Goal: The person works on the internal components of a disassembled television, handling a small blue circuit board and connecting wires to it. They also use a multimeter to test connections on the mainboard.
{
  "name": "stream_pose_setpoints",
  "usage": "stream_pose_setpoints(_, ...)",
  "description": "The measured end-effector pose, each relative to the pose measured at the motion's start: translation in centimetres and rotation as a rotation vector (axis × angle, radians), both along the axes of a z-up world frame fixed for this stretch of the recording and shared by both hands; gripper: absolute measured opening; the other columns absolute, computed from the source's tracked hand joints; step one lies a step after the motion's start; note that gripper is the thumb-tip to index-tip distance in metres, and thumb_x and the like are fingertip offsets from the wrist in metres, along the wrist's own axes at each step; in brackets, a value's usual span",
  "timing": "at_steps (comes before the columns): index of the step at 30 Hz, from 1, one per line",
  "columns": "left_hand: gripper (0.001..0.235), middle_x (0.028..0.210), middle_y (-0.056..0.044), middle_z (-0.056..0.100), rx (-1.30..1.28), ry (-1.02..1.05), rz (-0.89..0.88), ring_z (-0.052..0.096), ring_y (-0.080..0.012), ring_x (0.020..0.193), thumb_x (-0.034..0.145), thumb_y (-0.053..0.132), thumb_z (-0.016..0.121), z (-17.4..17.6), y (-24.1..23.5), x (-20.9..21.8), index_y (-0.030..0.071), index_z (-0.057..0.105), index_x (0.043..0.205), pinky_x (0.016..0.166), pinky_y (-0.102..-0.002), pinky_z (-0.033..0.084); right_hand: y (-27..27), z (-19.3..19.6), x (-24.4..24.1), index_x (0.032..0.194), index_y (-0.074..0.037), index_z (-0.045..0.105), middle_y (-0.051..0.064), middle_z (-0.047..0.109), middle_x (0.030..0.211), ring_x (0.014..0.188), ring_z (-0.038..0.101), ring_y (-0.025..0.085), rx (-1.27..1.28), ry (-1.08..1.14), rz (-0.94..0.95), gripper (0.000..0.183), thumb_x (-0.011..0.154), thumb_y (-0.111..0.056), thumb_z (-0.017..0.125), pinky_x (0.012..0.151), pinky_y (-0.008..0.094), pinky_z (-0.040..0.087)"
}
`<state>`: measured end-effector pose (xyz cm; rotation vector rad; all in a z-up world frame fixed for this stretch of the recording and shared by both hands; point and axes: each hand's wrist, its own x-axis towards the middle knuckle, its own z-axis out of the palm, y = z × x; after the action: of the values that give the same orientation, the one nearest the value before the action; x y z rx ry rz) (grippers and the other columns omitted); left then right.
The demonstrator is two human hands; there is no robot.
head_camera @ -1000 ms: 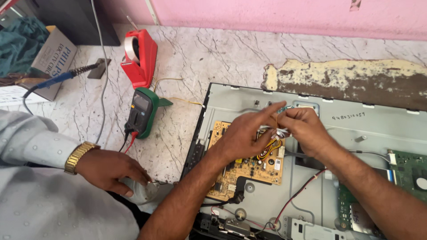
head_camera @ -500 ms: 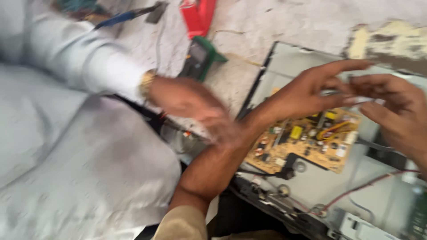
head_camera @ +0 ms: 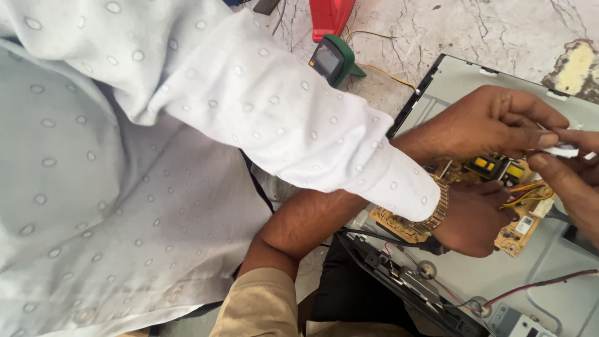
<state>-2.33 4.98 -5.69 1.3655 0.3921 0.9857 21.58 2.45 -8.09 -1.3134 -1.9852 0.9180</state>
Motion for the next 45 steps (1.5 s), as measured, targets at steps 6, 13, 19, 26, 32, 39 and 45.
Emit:
stream_pose_setpoints(6, 0.037, 0.106, -0.014, 0.078, 0.007, 0.085, 0.176, 0.076, -0.0219, 0.099, 0.097, 0.019, 0.077, 2.3, -1.5, 0.1, -0.008, 0.071, 0.121, 0.086, -0.038, 0.065, -2.4, 3.8, -2.5, 0.127, 0.004, 0.057, 0.015, 0.070, 0.107, 0.097, 0.071, 0.017, 0.111, 0.348, -0.004, 0.022, 0.110, -0.005, 0.069, 0.085, 0.028, 0.059)
stream_pose_setpoints(13, 0.028, 0.100, -0.012, 0.075, -0.116, 0.118, 0.216, 0.072, -0.0146, 0.087, 0.099, 0.014, 0.072, 3.5, -2.0, 1.4, -0.009, 0.072, 0.114, 0.076, -0.028, 0.062, -2.3, 6.1, -2.1, 0.113, 0.003, 0.067, 0.007, 0.067, 0.112, 0.102, 0.069, 0.013, 0.217, 0.501, 0.076, 0.019, 0.095, 0.007, 0.071, 0.086, 0.027, 0.060)
stream_pose_setpoints(19, 0.023, 0.100, -0.012, 0.076, -0.171, 0.136, 0.213, 0.072, -0.0132, 0.086, 0.098, 0.010, 0.071, 3.8, -1.7, 1.8, -0.008, 0.073, 0.113, 0.076, -0.026, 0.063, -2.2, 6.8, -2.1, 0.110, 0.001, 0.067, 0.005, 0.068, 0.106, 0.098, 0.072, 0.010, 0.136, 0.584, 0.084, 0.016, 0.094, 0.004, 0.070, 0.083, 0.024, 0.061)
stream_pose_setpoints(26, 0.019, 0.109, -0.002, 0.064, -0.077, 0.088, 0.270, 0.072, -0.0129, 0.095, 0.095, 0.008, 0.074, 4.1, -1.7, 2.0, -0.005, 0.072, 0.109, 0.081, -0.029, 0.066, -1.8, 6.4, -1.8, 0.108, 0.002, 0.068, 0.005, 0.067, 0.102, 0.090, 0.066, 0.007, 0.203, 0.485, -0.010, 0.016, 0.092, 0.002, 0.073, 0.074, 0.022, 0.055)
stream_pose_setpoints(32, 0.017, 0.104, -0.008, 0.073, -0.093, 0.140, 0.215, 0.070, -0.0125, 0.095, 0.095, 0.004, 0.074, 4.0, -1.6, 1.7, -0.004, 0.070, 0.109, 0.082, -0.028, 0.062, -1.2, 6.5, -1.5, 0.114, 0.002, 0.063, 0.006, 0.070, 0.106, 0.099, 0.069, 0.008, 0.173, 0.587, 0.094, 0.022, 0.094, 0.003, 0.071, 0.082, 0.023, 0.058)
stream_pose_setpoints(39, 0.016, 0.102, -0.009, 0.074, -0.196, 0.102, 0.207, 0.072, -0.0140, 0.092, 0.095, 0.006, 0.072, 4.3, -1.6, 1.6, -0.003, 0.070, 0.108, 0.081, -0.028, 0.062, -0.4, 6.3, -0.9, 0.115, 0.004, 0.067, 0.009, 0.068, 0.113, 0.097, 0.072, 0.012, 0.081, 0.576, 0.069, 0.019, 0.096, 0.003, 0.067, 0.081, 0.025, 0.061)
stream_pose_setpoints(45, 0.018, 0.100, -0.008, 0.074, -0.362, 0.013, 0.181, 0.073, -0.0137, 0.089, 0.094, 0.008, 0.073, 3.8, -1.6, 1.6, 0.000, 0.069, 0.110, 0.079, -0.027, 0.061, -0.6, 6.2, -1.0, 0.109, 0.006, 0.068, 0.008, 0.066, 0.113, 0.101, 0.072, 0.013, 0.139, 0.587, 0.095, 0.013, 0.096, 0.003, 0.065, 0.087, 0.025, 0.062)
